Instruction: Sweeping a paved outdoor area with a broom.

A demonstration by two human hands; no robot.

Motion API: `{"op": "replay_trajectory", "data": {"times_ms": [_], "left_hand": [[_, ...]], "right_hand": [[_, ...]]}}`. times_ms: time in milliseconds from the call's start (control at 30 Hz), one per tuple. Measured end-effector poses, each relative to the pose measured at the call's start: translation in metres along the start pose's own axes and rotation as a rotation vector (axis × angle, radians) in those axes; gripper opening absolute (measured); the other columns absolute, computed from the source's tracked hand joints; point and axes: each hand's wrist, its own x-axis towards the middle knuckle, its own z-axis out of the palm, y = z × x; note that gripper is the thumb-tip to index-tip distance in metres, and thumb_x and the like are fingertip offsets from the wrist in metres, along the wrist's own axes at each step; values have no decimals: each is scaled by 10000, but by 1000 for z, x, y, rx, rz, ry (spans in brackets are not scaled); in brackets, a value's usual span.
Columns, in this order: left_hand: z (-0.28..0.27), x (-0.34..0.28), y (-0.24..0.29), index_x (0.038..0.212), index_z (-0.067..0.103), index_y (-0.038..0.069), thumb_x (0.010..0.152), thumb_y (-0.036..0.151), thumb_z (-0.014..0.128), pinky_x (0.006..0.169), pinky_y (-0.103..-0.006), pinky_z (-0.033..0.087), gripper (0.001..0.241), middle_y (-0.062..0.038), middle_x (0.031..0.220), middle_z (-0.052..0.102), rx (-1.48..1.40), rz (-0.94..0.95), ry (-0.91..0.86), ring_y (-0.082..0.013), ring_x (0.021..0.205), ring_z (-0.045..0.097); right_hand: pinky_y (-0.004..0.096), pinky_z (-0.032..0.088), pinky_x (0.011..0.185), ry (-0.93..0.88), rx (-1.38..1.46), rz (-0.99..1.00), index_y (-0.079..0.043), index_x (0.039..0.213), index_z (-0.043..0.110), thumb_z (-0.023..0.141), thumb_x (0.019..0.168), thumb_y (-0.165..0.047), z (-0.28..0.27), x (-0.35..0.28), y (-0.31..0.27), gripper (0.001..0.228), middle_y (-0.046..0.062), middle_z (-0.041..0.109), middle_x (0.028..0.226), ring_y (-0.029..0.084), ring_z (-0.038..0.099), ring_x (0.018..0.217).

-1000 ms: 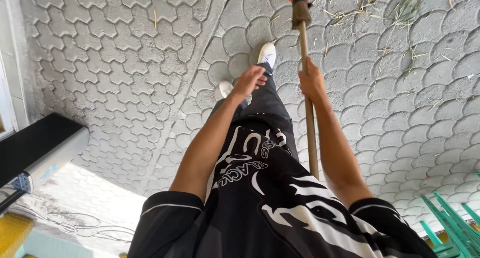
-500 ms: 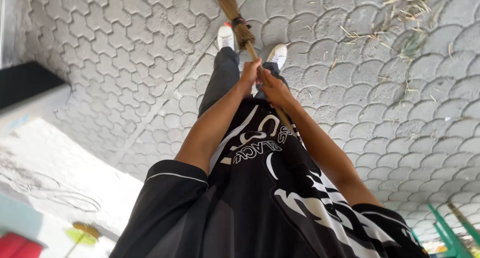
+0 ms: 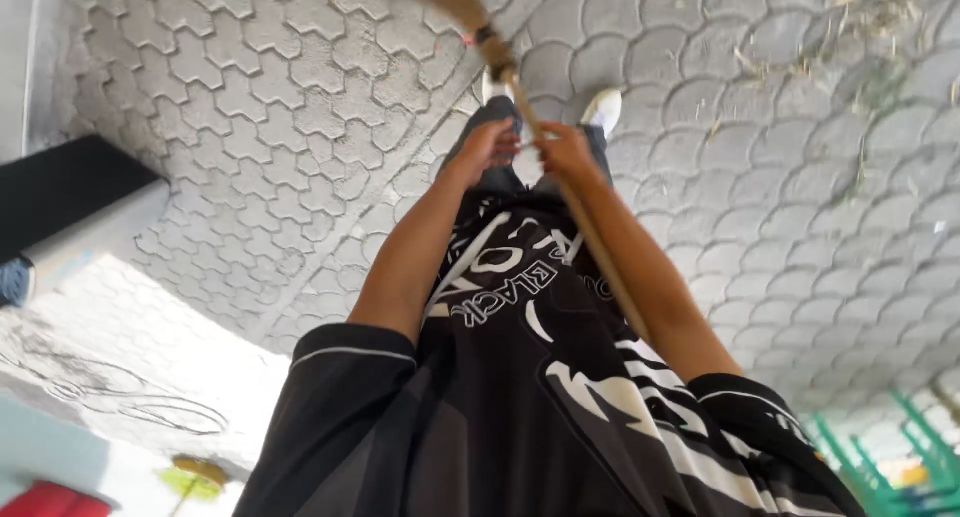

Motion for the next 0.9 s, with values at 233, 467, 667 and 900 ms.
{"op": "replay_trajectory", "data": {"times_ms": [233, 467, 667, 900], "left_hand": [[82, -3, 37, 1319, 571, 191, 904, 505, 708, 596, -242, 572, 538, -77, 1043, 767, 492, 114, -325, -166, 860, 774], [86, 33, 50, 1294, 493, 135, 882, 447, 728, 544, -292, 635, 567, -122, 1013, 664, 495, 60, -198, -252, 803, 774], [76, 21, 124, 1323, 509, 159, 963, 421, 605, 540, -241, 617, 456, -81, 1002, 738, 562, 59, -56, -193, 807, 773], [165, 46, 137, 1236, 580, 185, 942, 371, 653, 518, -212, 596, 356, -75, 948, 767, 764, 94, -131, -153, 776, 777]], "right_hand": [[467, 528, 627, 383, -308, -96, -37, 1507, 474, 595, 999, -297, -65, -116, -18, 583, 211, 659, 926, 323, 624, 792], [383, 576, 328, 204, -119, -229, -47, 1336, 627, 606, 914, -197, -26, -92, -32, 448, 159, 641, 687, 226, 614, 502], [507, 619, 585, 166, -280, -265, -183, 1004, 748, 679, 814, -300, -34, 18, -95, 233, 158, 725, 729, 326, 742, 680], [637, 566, 918, 367, -511, -350, -96, 1452, 510, 459, 988, -218, -123, -47, -107, 483, 346, 715, 1036, 490, 713, 1004]]}}
